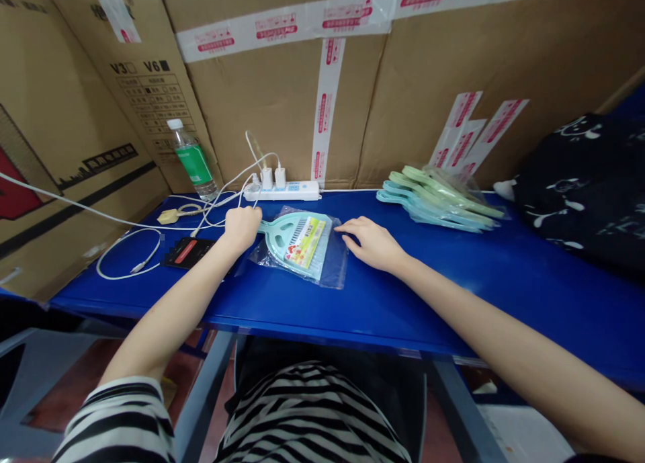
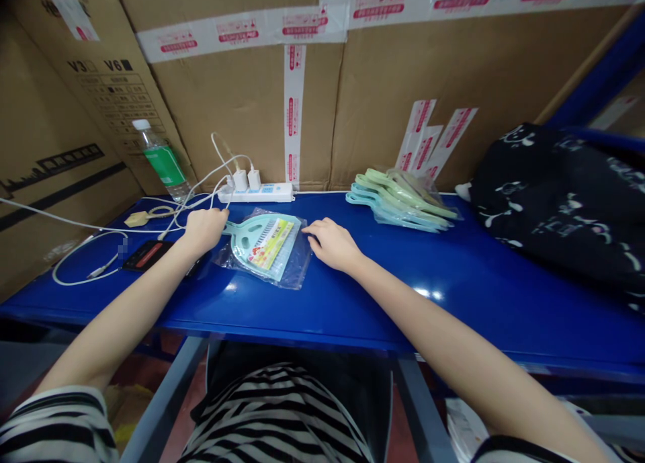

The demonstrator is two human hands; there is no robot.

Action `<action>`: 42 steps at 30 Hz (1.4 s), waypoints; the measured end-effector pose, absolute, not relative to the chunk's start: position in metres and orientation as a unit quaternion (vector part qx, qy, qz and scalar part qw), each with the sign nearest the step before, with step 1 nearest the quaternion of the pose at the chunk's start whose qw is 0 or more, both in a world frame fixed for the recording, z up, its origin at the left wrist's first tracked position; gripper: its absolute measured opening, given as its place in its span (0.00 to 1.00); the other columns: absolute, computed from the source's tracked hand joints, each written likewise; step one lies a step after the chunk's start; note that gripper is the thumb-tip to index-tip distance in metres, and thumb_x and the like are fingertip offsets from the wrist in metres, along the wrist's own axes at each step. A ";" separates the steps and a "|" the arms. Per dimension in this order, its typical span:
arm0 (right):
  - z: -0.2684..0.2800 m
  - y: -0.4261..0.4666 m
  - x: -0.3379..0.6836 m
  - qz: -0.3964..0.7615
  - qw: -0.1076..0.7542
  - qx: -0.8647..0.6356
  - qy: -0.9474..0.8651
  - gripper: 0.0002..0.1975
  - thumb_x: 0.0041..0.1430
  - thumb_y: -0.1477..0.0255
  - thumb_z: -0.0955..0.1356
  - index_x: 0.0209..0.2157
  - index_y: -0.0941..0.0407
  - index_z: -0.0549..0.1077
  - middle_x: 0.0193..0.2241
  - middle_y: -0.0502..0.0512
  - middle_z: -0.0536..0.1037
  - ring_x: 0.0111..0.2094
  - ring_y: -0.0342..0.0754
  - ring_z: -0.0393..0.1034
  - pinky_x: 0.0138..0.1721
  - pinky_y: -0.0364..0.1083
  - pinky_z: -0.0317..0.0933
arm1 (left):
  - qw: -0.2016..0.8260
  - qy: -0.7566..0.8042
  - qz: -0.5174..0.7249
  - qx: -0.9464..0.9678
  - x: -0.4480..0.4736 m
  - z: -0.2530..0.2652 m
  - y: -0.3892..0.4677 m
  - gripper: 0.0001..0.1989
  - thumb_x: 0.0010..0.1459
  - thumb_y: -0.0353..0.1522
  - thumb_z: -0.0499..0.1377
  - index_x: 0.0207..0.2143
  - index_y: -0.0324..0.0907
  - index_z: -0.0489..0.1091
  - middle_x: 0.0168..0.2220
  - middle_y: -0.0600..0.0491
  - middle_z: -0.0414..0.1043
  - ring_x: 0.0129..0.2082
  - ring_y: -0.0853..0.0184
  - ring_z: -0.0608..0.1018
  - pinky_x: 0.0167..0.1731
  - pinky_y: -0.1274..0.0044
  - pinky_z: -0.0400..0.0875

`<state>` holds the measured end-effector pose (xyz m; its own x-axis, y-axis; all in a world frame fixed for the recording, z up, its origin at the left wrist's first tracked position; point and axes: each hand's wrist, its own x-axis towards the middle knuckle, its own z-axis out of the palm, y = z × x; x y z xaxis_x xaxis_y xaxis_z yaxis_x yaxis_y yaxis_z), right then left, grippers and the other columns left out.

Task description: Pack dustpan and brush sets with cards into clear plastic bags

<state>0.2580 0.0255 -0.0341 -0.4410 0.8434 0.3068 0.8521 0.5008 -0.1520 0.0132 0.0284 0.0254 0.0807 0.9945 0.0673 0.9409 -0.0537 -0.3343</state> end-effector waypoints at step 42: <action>-0.037 0.035 0.262 0.123 0.267 -0.465 -0.835 0.15 0.47 0.82 0.62 0.34 0.56 0.76 0.20 0.47 0.70 0.22 0.43 0.59 0.29 0.44 0.55 | 0.142 -0.674 0.097 -0.718 0.012 0.026 0.030 0.21 0.55 0.18 0.45 0.47 0.33 0.69 0.44 0.35 0.75 0.48 0.52 0.77 0.38 0.71 0.67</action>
